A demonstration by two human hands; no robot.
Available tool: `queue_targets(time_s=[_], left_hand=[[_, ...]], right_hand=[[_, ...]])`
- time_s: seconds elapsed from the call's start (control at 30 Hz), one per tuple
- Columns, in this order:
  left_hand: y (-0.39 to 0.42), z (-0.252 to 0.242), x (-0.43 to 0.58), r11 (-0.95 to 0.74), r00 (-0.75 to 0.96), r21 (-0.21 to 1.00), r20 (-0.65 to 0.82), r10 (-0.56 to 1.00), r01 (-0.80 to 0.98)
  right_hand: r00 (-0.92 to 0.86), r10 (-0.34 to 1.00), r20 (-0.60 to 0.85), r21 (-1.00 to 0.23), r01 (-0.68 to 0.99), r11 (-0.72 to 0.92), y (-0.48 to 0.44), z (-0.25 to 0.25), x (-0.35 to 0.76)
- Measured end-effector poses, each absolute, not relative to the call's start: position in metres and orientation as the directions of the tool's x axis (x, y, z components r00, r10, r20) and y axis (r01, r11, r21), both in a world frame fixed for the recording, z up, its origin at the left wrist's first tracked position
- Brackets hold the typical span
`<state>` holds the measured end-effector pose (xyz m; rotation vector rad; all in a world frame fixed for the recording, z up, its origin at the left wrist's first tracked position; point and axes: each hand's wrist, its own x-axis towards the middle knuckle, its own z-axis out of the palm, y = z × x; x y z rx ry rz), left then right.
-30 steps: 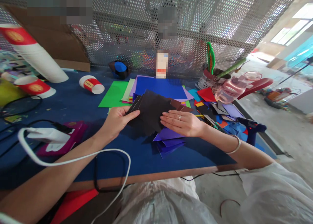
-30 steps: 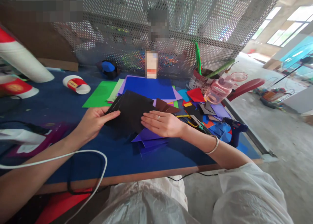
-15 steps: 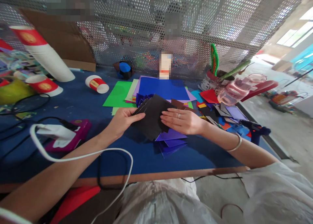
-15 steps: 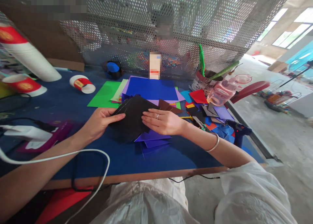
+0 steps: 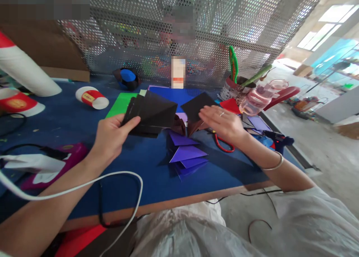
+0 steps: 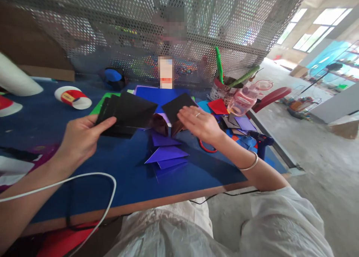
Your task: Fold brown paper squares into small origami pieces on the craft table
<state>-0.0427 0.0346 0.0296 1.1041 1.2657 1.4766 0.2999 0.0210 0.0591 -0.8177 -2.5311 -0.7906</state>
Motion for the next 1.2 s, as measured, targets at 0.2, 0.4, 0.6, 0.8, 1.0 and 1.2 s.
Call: queue_targets(time_s=[0.2, 0.4, 0.6, 0.8, 1.0, 1.2], left_hand=[[0.046, 0.044, -0.051, -0.159, -0.371, 0.975, 0.093, 0.924, -0.152], [0.046, 0.049, -0.049, -0.169, -0.394, 0.971, 0.091, 0.915, -0.168], [0.05, 0.04, -0.051, -0.189, -0.391, 0.973, 0.125, 0.912, -0.13], [0.044, 0.029, -0.056, -0.169, -0.276, 0.985, 0.173, 0.946, 0.04], [0.029, 0.028, -0.047, -0.094, -0.115, 0.988, 0.108, 0.987, 0.122], [0.025, 0.03, -0.04, -0.085, 0.139, 0.989, 0.069, 0.988, 0.118]], right_hand=[[-0.158, 0.949, 0.273, 0.224, 0.97, 0.097, 0.029, 0.075, 0.333], [-0.193, 0.966, 0.171, 0.147, 0.975, 0.169, 0.025, 0.062, 0.306], [-0.168, 0.974, 0.153, -0.169, 0.966, 0.194, 0.047, 0.047, 0.281], [-0.289, 0.935, 0.203, -0.263, 0.904, 0.337, 0.074, 0.039, 0.273], [-0.505, 0.801, 0.321, -0.486, 0.638, 0.597, 0.058, 0.054, 0.24], [-0.599, 0.74, 0.306, -0.486, 0.57, 0.662, 0.027, 0.05, 0.206]])
